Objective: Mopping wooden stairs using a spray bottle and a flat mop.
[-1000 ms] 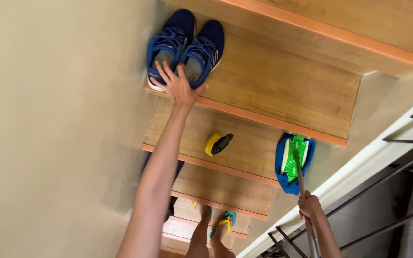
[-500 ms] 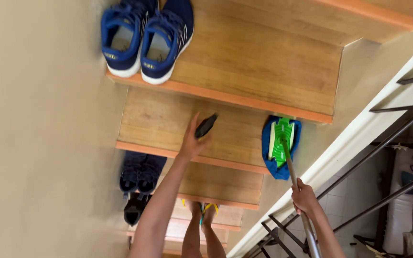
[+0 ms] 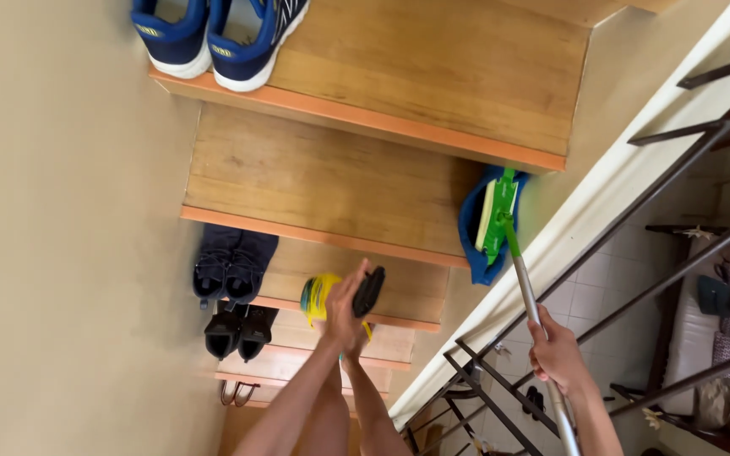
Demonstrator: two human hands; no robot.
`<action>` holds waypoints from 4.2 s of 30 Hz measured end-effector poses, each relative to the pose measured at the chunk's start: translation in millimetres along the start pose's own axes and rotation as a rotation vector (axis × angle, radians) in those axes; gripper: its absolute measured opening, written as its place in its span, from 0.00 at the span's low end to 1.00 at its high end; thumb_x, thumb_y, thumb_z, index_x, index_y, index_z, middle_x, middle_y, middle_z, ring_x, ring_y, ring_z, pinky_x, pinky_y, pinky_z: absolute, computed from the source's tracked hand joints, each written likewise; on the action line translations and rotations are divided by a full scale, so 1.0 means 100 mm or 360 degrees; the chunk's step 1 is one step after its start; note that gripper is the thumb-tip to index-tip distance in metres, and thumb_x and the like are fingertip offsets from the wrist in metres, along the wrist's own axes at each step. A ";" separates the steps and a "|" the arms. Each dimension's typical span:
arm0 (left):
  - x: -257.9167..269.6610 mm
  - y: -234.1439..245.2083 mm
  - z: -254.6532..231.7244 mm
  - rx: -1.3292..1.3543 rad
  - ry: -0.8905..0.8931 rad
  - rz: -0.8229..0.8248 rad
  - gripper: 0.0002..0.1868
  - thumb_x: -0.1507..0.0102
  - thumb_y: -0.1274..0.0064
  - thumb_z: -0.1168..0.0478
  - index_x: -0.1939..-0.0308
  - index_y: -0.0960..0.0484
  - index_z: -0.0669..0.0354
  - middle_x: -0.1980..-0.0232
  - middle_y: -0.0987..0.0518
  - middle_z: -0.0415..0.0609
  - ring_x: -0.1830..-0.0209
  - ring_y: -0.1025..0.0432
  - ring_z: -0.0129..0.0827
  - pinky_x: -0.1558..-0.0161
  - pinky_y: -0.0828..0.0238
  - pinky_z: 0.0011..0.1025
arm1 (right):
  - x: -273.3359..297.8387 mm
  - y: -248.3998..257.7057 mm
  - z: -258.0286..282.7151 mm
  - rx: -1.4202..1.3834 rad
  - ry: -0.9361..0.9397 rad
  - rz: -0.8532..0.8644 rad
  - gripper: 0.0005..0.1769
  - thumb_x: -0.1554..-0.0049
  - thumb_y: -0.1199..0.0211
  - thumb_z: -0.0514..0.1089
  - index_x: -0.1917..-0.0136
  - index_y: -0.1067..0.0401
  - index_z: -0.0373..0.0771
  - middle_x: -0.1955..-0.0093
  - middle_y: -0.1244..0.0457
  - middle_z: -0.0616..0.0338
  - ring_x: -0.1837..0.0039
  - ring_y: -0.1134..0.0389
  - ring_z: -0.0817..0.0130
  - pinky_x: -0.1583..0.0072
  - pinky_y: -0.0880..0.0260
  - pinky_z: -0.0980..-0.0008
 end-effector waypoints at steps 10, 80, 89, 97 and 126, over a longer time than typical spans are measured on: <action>0.37 -0.68 0.01 0.0138 0.0170 0.0262 0.27 0.46 0.30 0.63 0.46 0.25 0.57 0.48 0.20 0.57 0.55 0.24 0.61 0.61 0.26 0.48 | 0.81 0.18 0.15 0.0211 0.0064 -0.0212 0.30 0.32 0.46 0.49 0.19 0.45 0.57 0.79 0.50 0.57 0.78 0.51 0.68 0.74 0.52 0.63; 0.39 1.53 0.61 0.0048 0.0754 -0.0936 0.20 0.43 0.31 0.63 0.51 0.20 0.67 0.63 0.22 0.50 0.73 0.28 0.30 0.69 0.30 0.30 | -0.80 -1.93 0.51 -0.0199 0.0267 0.0725 0.27 0.42 0.49 0.36 0.29 0.37 0.45 0.76 0.46 0.63 0.78 0.46 0.75 0.76 0.49 0.71; 0.30 1.46 0.43 0.0253 0.0749 -0.0906 0.20 0.42 0.31 0.64 0.50 0.19 0.68 0.63 0.22 0.45 0.75 0.30 0.21 0.71 0.32 0.24 | -0.66 -1.05 0.32 -0.0193 -0.0054 0.0103 0.32 0.34 0.49 0.42 0.19 0.46 0.55 0.76 0.50 0.60 0.77 0.51 0.72 0.75 0.50 0.69; 0.64 1.59 0.59 0.0182 0.0714 -0.0977 0.20 0.41 0.31 0.63 0.49 0.19 0.67 0.59 0.20 0.44 0.72 0.30 0.20 0.69 0.31 0.22 | -0.56 -2.49 0.52 -0.0222 0.0379 0.0545 0.43 0.54 0.50 0.21 0.28 0.48 0.43 0.56 0.33 0.71 0.75 0.39 0.67 0.76 0.42 0.64; 0.62 0.50 -0.35 0.0091 0.0238 -0.0238 0.35 0.42 0.32 0.59 0.34 0.28 0.62 0.38 0.22 0.59 0.42 0.24 0.55 0.46 0.25 0.39 | -0.92 -0.90 -0.21 -0.0525 0.0057 0.0332 0.27 0.36 0.47 0.45 0.25 0.44 0.44 0.74 0.52 0.63 0.75 0.53 0.75 0.74 0.54 0.72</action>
Point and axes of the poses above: each hand's wrist, its own x-axis away from the middle knuckle, its own y-axis out of the back of the hand, z = x × y, the point moved 5 cm from there along -x, towards the middle knuckle
